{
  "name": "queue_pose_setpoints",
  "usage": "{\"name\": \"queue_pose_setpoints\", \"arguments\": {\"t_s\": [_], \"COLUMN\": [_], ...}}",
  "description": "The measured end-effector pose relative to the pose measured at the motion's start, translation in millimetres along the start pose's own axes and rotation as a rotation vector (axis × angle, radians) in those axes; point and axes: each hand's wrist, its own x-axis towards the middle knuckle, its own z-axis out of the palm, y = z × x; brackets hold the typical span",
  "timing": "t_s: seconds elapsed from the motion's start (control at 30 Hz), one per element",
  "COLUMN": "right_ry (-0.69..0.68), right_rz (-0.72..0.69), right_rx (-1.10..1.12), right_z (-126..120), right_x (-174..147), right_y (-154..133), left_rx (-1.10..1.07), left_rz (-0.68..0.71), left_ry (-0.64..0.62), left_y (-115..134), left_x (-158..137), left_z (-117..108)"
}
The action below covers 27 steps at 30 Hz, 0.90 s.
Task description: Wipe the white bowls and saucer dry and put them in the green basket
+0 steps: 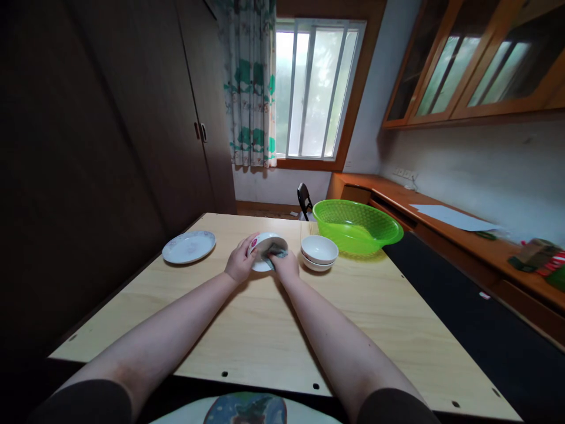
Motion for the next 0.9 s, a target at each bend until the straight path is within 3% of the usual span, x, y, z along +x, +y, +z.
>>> {"name": "queue_pose_setpoints", "arguments": {"t_s": [0.2, 0.33, 0.5, 0.73, 0.9], "right_ry": [0.098, 0.048, 0.027, 0.018, -0.055], "right_rz": [-0.093, -0.130, -0.067, 0.163, 0.162], "right_rx": [-0.252, -0.173, -0.007, 0.261, 0.405], "right_z": [-13, -11, -6, 8, 17], "right_x": [4, 5, 8, -1, -7], "right_y": [4, 6, 7, 8, 8], "left_rx": [0.143, 0.210, 0.092, 0.006, -0.254], "left_rz": [0.062, 0.094, 0.110, 0.104, 0.093], "left_ry": [-0.210, -0.258, -0.165, -0.057, -0.077], "left_y": [5, 6, 4, 0, -10], "left_x": [8, 7, 5, 0, -3], "left_z": [-15, -17, -13, -2, 3]}}
